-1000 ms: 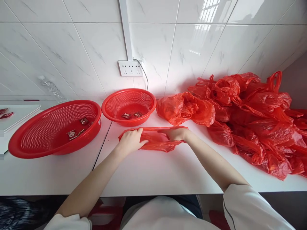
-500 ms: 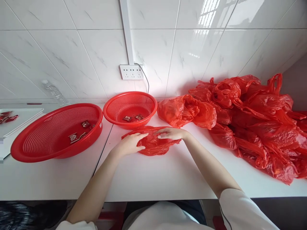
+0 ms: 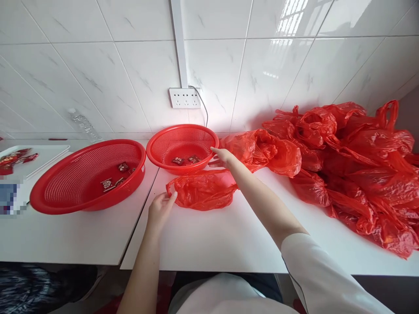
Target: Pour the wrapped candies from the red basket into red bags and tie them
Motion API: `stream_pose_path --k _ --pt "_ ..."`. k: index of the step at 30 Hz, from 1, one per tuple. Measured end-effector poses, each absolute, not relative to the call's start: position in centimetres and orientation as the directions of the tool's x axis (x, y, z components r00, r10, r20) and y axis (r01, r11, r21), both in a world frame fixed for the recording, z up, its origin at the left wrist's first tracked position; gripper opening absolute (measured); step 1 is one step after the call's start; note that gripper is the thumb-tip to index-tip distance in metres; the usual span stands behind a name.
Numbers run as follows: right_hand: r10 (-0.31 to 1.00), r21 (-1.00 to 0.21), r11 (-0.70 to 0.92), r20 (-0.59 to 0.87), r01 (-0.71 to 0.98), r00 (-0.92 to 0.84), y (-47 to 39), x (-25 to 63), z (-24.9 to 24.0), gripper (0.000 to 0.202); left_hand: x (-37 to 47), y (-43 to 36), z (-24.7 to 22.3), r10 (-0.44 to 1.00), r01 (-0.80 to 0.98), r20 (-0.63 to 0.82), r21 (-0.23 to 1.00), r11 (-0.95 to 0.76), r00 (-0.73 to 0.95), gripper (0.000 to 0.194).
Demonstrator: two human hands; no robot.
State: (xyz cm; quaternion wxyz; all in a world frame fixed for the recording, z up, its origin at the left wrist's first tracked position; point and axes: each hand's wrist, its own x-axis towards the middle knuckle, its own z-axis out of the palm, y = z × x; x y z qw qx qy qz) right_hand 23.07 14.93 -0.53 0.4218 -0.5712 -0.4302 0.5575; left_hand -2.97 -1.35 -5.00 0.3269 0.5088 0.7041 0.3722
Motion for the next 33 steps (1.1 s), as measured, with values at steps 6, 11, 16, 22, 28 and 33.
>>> stream_pose_path --k 6,11,16,22,28,33 --pt "0.989 -0.972 -0.149 -0.145 -0.182 -0.031 13.7 22.9 -1.0 0.009 -3.5 -1.3 -6.4 0.958 0.133 0.015 0.991 0.025 -0.285 0.035" --pt "0.999 -0.966 -0.032 -0.028 -0.257 -0.019 10.9 26.3 0.2 0.028 -3.3 -1.3 -6.1 0.956 0.036 -0.063 0.996 0.077 -0.285 0.036" --pt "0.988 -0.951 0.144 0.153 -0.274 -0.011 7.5 29.6 0.9 0.033 -2.3 -0.5 -5.6 0.921 -0.153 -0.193 0.977 0.148 -0.338 0.039" --pt "0.970 -0.963 0.241 0.242 -0.125 0.004 3.2 32.3 0.1 0.029 -1.4 0.4 -5.3 0.933 -0.285 -0.218 0.949 0.135 -0.286 0.030" --pt "0.887 -0.875 0.456 0.461 0.163 -0.008 -0.1 35.3 -2.2 0.026 -0.7 2.4 -5.4 0.909 -0.440 -0.293 0.887 0.142 -0.297 0.012" --pt "0.646 -0.521 0.714 0.748 0.467 -0.153 -2.1 36.4 -1.8 0.006 0.5 4.1 -4.8 0.907 -0.500 -0.331 0.850 0.165 -0.262 0.010"
